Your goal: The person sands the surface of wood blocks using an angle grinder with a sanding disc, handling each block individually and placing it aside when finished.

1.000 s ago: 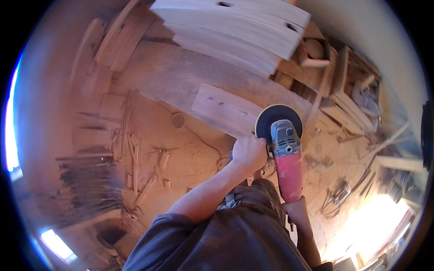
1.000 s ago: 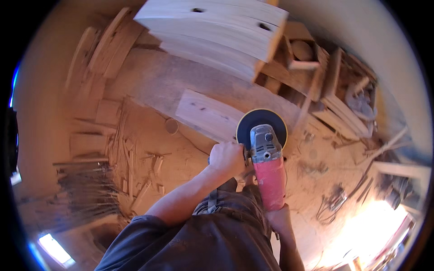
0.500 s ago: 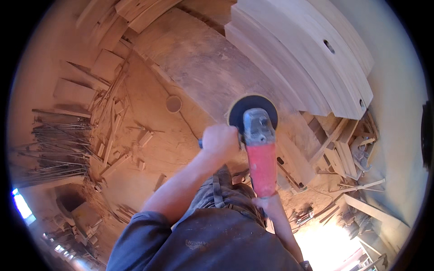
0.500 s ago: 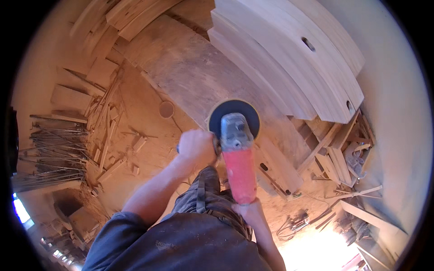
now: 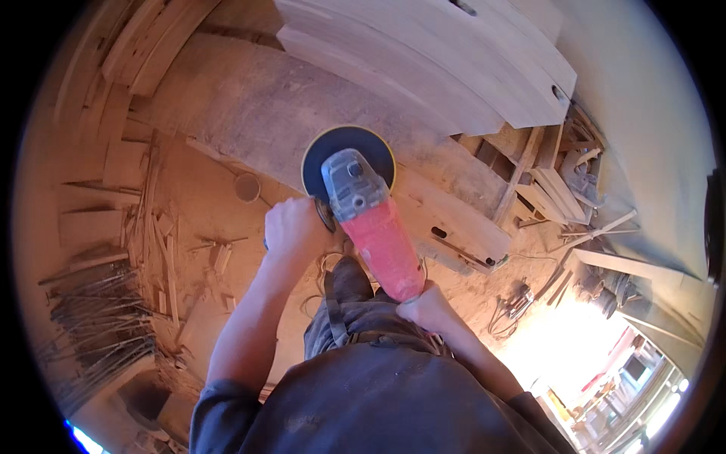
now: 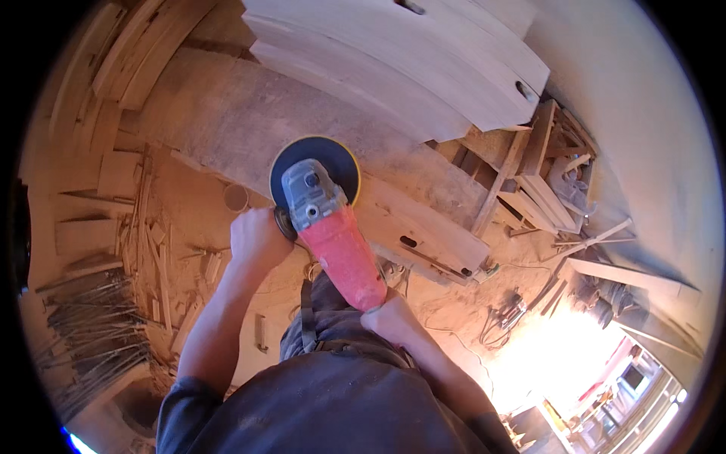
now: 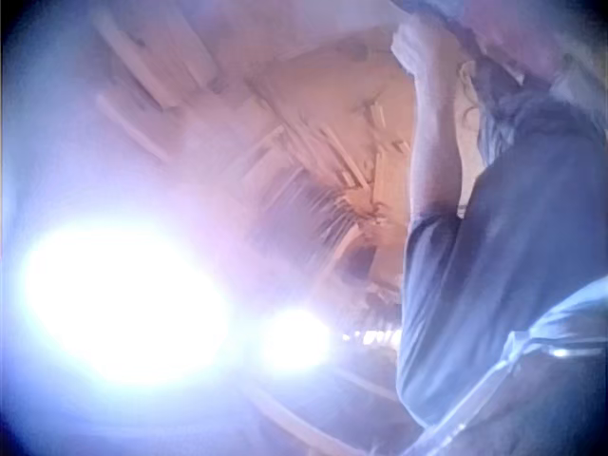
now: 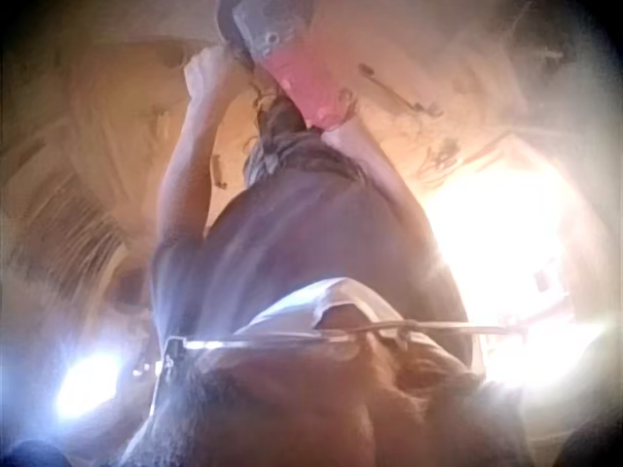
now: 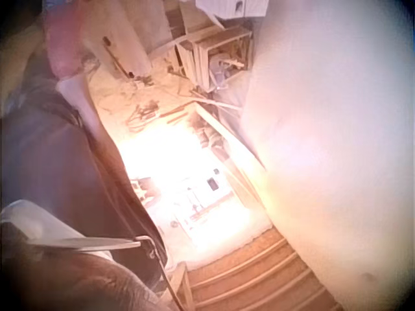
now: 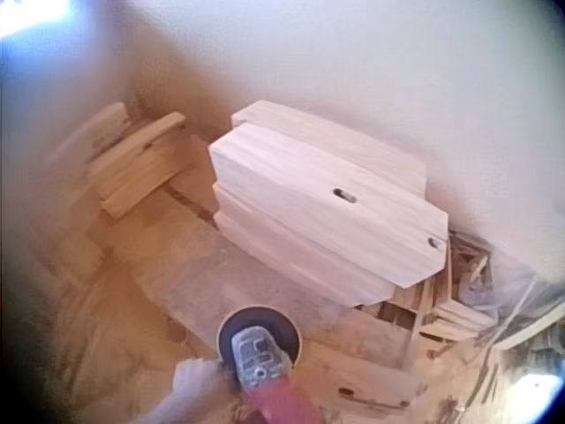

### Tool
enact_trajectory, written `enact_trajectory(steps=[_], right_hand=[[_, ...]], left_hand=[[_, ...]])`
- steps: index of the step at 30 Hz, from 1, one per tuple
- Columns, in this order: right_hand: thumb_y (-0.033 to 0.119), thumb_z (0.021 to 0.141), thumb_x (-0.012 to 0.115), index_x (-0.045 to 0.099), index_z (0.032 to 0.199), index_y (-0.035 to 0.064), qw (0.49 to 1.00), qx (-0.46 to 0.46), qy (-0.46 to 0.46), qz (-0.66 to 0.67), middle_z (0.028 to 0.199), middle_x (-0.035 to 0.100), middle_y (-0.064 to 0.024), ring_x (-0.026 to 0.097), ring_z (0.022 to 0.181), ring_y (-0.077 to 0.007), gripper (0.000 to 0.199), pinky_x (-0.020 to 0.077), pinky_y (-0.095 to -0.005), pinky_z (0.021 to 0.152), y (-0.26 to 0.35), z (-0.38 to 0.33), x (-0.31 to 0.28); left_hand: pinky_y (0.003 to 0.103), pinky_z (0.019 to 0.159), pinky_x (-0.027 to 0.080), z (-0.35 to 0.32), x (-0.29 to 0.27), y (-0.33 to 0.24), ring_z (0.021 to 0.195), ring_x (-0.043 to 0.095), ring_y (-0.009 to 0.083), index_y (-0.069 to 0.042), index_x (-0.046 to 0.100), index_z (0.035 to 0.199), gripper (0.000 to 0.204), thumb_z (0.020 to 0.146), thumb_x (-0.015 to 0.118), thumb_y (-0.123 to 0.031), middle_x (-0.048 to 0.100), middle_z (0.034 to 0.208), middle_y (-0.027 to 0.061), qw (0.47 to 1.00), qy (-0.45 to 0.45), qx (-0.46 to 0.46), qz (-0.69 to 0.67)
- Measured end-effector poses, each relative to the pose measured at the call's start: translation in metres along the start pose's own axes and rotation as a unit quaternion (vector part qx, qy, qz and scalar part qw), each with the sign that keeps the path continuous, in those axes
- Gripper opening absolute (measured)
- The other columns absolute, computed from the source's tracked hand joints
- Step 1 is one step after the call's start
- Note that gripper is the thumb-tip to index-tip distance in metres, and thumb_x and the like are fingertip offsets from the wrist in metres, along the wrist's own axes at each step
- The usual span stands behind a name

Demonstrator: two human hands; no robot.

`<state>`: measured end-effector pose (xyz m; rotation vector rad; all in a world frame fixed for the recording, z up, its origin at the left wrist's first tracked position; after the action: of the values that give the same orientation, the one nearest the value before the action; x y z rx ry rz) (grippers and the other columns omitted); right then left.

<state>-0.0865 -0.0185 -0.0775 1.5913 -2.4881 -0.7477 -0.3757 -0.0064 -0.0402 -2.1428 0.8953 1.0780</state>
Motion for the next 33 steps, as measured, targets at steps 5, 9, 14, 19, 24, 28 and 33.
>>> enact_trajectory(steps=[5,9,14,19,24,28,33], right_hand=[[0.016,0.071,0.074,0.070,0.104,-0.0071,0.990,0.048,-0.064,0.119,0.096,0.074,-0.0186,0.072,0.091,-0.0220,0.041,0.0548,-0.0354,0.079,-0.082,-0.042,-0.012],[0.020,0.072,0.077,0.070,0.101,-0.0084,0.982,0.055,-0.079,0.164,0.094,0.074,-0.0172,0.071,0.090,-0.0206,0.041,0.0551,-0.0364,0.078,-0.158,-0.063,-0.020],[0.025,0.073,0.079,0.071,0.088,-0.0071,0.964,0.137,-0.073,0.217,0.076,0.070,-0.0105,0.066,0.066,-0.0152,0.037,0.0526,-0.0352,0.057,-0.215,-0.106,-0.031],[0.013,0.068,0.077,0.066,0.077,0.0043,0.941,0.112,-0.148,0.284,0.066,0.063,-0.0037,0.061,0.057,-0.0133,0.017,0.0476,-0.0318,0.051,-0.284,-0.130,-0.045],[0.021,0.076,0.078,0.071,0.095,-0.0005,0.968,0.016,-0.117,0.220,0.076,0.070,-0.0099,0.068,0.068,-0.0175,0.029,0.0546,-0.0348,0.062,-0.225,-0.118,-0.075],[0.020,0.077,0.066,0.071,0.098,-0.0023,0.979,-0.141,-0.096,0.111,0.098,0.073,-0.0248,0.071,0.097,-0.0398,0.031,0.0559,-0.0459,0.086,-0.190,-0.055,-0.050],[0.025,0.077,0.066,0.071,0.103,-0.0027,0.997,-0.021,-0.033,0.071,0.101,0.071,-0.0294,0.068,0.103,-0.0446,0.038,0.0551,-0.0487,0.089,-0.183,-0.063,-0.061]], left_hand=[[0.046,0.072,0.059,-0.014,0.039,-0.085,0.076,0.073,0.0353,-0.007,0.075,0.079,0.029,0.073,0.072,-0.036,0.072,0.077,0.0182,0.990,-0.025,0.132,0.039],[0.045,0.069,0.059,-0.040,0.068,-0.155,0.076,0.073,0.0336,-0.007,0.075,0.082,0.032,0.073,0.072,-0.038,0.072,0.079,0.0174,0.981,0.032,0.184,0.046],[0.047,0.075,0.058,-0.067,0.112,-0.234,0.082,0.073,0.0361,-0.005,0.074,0.087,0.026,0.076,0.071,-0.029,0.073,0.085,0.0187,0.966,0.084,0.236,0.070],[0.044,0.072,0.057,-0.094,0.149,-0.311,0.085,0.073,0.0331,-0.004,0.070,0.088,0.022,0.079,0.068,-0.024,0.073,0.087,0.0169,0.948,0.093,0.300,0.048],[0.048,0.069,0.057,-0.095,0.120,-0.279,0.074,0.072,0.0352,-0.005,0.065,0.090,0.024,0.077,0.071,-0.025,0.070,0.080,0.0154,0.962,-0.057,0.253,0.080],[0.048,0.070,0.058,-0.062,0.090,-0.189,0.077,0.073,0.0359,-0.011,0.073,0.088,0.028,0.075,0.078,-0.035,0.073,0.080,0.0165,0.983,-0.072,0.103,0.131],[0.047,0.073,0.058,-0.064,0.087,-0.188,0.083,0.073,0.0353,-0.015,0.075,0.088,0.028,0.074,0.080,-0.040,0.074,0.085,0.0167,0.984,-0.072,0.108,0.121]])
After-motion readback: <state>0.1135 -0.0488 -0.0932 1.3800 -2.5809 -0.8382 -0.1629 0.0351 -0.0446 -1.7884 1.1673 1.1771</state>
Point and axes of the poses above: each hand's wrist, its own z-axis towards the middle knuckle, its own x-axis out of the palm, y = z × x, the point moved 10 cm from there along z, towards the middle knuckle
